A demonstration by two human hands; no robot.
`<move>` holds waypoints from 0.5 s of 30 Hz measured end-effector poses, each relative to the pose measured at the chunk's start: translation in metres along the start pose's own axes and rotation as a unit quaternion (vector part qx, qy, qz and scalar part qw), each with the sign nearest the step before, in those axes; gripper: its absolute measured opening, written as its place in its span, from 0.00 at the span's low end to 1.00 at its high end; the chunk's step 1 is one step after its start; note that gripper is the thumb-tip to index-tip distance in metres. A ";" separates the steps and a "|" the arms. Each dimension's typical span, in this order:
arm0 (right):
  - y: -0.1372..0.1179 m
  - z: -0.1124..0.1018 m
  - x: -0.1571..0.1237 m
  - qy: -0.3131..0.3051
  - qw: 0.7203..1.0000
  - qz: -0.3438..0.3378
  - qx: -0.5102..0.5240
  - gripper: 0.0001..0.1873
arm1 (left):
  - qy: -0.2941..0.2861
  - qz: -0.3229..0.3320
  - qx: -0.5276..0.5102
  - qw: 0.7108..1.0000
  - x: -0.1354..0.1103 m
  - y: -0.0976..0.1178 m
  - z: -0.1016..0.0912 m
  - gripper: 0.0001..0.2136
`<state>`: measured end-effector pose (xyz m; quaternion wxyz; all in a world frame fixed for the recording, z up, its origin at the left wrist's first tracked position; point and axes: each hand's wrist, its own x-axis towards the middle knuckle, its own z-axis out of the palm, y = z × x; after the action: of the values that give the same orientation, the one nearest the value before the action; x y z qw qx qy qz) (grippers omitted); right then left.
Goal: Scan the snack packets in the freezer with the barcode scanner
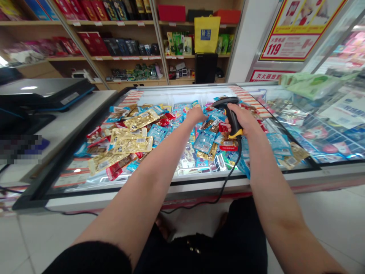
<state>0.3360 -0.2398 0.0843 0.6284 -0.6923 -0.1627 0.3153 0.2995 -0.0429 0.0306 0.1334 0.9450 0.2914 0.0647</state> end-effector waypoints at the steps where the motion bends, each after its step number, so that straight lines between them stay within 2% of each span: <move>1: 0.001 0.000 0.001 -0.003 1.000 0.000 0.000 0.17 | 0.010 -0.005 0.009 1.000 0.002 0.000 0.002 0.30; 6: 0.005 0.001 0.005 -0.016 1.000 -0.017 0.006 0.15 | 0.023 -0.003 0.030 0.999 0.003 0.004 0.004 0.24; 12: 0.004 0.003 0.002 -0.014 1.000 -0.014 0.015 0.14 | -0.070 0.020 0.070 0.995 -0.009 0.009 -0.020 0.25; 15: 0.004 0.003 0.002 -0.015 1.000 -0.006 0.019 0.14 | -0.106 0.036 0.064 0.992 -0.009 0.003 -0.029 0.29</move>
<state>0.3352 -0.2370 0.0802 0.6412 -0.6742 -0.1701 0.3247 0.2882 -0.0437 0.0587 0.1004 0.9629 0.2454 -0.0496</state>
